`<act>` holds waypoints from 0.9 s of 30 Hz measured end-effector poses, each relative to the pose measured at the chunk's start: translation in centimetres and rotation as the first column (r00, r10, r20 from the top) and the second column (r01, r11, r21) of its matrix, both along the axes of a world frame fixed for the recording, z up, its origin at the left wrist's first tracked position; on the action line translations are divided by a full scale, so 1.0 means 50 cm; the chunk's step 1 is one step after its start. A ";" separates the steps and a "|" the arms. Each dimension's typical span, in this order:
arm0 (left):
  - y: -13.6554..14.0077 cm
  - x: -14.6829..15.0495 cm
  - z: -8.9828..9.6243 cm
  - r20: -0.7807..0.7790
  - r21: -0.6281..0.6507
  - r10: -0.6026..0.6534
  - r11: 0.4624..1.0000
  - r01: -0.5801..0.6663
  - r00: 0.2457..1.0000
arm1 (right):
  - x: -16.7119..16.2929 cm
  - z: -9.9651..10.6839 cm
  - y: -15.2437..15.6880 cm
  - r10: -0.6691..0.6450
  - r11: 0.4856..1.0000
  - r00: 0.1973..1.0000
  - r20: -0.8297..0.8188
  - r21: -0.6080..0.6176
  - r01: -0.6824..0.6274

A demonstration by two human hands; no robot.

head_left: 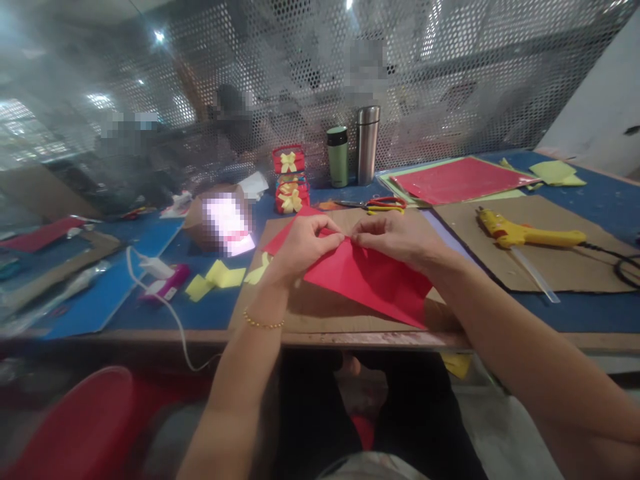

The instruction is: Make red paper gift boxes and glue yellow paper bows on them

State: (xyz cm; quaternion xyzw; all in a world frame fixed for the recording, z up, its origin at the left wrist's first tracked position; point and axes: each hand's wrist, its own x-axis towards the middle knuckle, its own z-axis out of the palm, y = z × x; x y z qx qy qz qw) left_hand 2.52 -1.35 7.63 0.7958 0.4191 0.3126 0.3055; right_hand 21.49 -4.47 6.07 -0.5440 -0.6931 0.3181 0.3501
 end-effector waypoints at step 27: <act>0.021 -0.006 -0.029 0.146 -0.089 -0.068 0.993 0.082 0.987 | -0.004 -0.023 0.012 0.025 1.000 0.983 -0.180 0.017 -0.022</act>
